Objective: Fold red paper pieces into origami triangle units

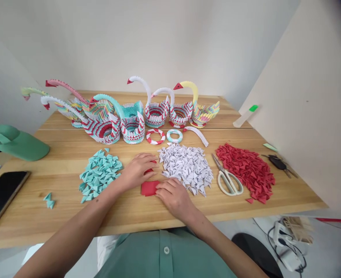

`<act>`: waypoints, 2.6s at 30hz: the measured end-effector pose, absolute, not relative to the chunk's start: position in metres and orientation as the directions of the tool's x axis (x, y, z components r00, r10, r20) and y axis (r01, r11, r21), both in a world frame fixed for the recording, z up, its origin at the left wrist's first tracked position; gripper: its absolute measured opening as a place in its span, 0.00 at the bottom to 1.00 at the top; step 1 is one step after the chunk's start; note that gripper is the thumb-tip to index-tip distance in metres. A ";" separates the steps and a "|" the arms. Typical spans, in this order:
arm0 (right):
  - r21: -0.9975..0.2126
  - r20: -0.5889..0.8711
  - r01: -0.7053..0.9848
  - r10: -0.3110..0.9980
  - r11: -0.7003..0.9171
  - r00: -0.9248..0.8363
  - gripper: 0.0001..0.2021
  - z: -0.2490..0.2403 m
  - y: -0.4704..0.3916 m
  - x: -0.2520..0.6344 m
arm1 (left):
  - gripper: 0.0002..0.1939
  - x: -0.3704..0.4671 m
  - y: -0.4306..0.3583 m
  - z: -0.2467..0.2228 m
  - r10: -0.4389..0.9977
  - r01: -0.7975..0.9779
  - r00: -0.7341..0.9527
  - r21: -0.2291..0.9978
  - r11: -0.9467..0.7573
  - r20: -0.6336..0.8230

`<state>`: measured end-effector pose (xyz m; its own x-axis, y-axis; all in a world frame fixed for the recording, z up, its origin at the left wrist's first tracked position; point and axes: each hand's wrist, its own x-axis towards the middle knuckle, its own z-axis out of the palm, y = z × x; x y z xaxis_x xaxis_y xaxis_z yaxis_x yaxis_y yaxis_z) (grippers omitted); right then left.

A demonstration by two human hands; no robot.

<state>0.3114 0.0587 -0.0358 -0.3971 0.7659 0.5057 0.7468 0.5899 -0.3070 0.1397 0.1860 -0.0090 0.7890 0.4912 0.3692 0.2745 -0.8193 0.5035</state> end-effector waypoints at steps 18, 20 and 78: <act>-0.678 0.468 0.645 0.883 0.354 0.007 0.10 0.021 0.099 0.344 | 0.17 0.147 0.169 0.013 0.870 -0.050 0.484 0.989 0.136 -0.095; -0.581 0.544 0.671 0.833 0.461 -0.101 0.11 0.021 0.104 0.346 | 0.18 0.143 0.170 0.012 0.876 -0.099 0.465 0.976 0.196 -0.129; -0.878 0.288 0.422 0.954 0.226 0.088 0.04 0.000 0.111 0.331 | 0.11 0.155 0.155 0.001 0.877 0.017 0.480 0.998 -0.055 0.040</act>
<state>0.3313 0.1112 -0.0004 0.0876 0.9538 0.2875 0.4222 0.2259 -0.8779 0.1554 0.1545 0.0014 0.4797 0.8765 0.0401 0.0175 -0.0553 0.9983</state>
